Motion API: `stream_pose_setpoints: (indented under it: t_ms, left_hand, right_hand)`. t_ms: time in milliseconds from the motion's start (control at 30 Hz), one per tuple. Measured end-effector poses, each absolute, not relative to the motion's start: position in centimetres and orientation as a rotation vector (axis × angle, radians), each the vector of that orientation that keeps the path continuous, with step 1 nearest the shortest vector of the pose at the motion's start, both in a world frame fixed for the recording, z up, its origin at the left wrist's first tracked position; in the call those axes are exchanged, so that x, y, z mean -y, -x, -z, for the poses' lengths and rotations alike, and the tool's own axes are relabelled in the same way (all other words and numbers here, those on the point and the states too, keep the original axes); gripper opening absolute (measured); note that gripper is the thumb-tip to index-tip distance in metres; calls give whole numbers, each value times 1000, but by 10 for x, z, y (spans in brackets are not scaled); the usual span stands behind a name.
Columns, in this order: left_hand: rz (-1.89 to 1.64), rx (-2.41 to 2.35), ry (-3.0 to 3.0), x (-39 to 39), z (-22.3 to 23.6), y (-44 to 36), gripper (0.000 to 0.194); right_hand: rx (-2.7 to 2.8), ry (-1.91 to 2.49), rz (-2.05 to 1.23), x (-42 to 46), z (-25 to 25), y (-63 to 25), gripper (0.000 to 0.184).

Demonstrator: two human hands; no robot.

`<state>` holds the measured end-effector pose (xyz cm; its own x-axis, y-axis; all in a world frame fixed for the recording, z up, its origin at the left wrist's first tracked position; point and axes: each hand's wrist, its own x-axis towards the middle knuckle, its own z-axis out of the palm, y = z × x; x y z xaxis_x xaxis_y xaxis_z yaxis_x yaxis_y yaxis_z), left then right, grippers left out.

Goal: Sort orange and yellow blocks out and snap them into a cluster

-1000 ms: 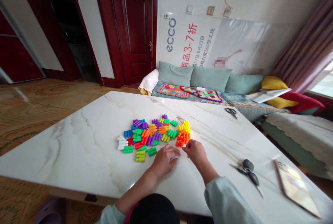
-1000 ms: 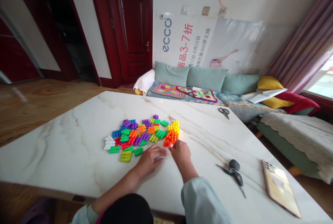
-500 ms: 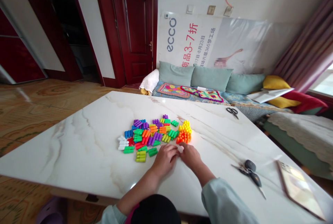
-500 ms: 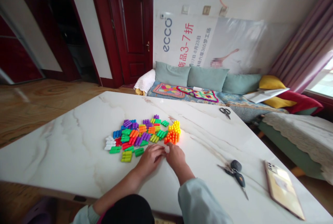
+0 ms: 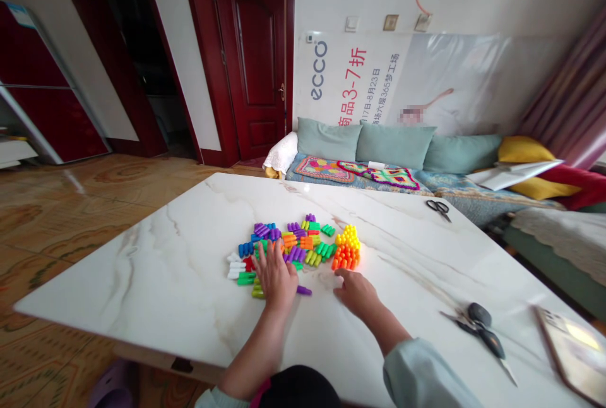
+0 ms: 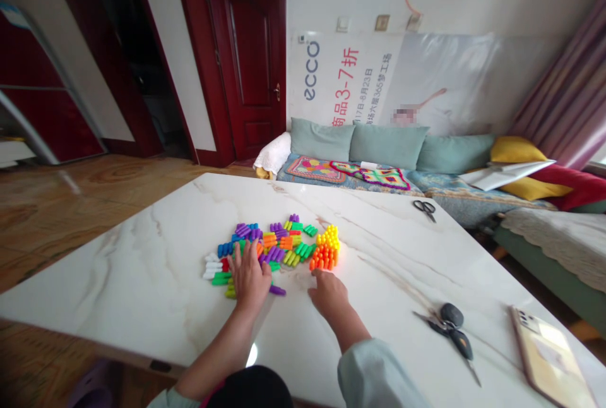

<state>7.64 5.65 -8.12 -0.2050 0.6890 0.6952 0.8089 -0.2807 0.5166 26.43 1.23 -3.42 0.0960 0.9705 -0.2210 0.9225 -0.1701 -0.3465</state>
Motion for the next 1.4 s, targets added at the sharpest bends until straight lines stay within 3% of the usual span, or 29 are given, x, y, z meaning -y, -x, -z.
stream_pose_setpoints:
  t_ms: [533, 933, 1100, 1233, 1400]
  left_hand:
    - [1509, 1732, 2092, -59, 80, -79, 45]
    - [1974, 1287, 2241, -53, 70, -81, 18]
    - [2008, 1234, 2405, -51, 74, -83, 18]
    - [2003, 1236, 2612, -49, 79, -84, 17]
    - [2051, 1265, 2764, -45, 79, -87, 14]
  right_hand:
    - [2019, 2212, -622, -6, 30, -260, 46]
    - [1938, 2186, -629, -8, 28, -255, 38]
    - [1780, 1838, -627, -10, 19, -244, 42]
    - [1801, 1661, -523, -8, 11, -238, 43]
    - [1936, 1809, -339, -4, 4, -236, 31]
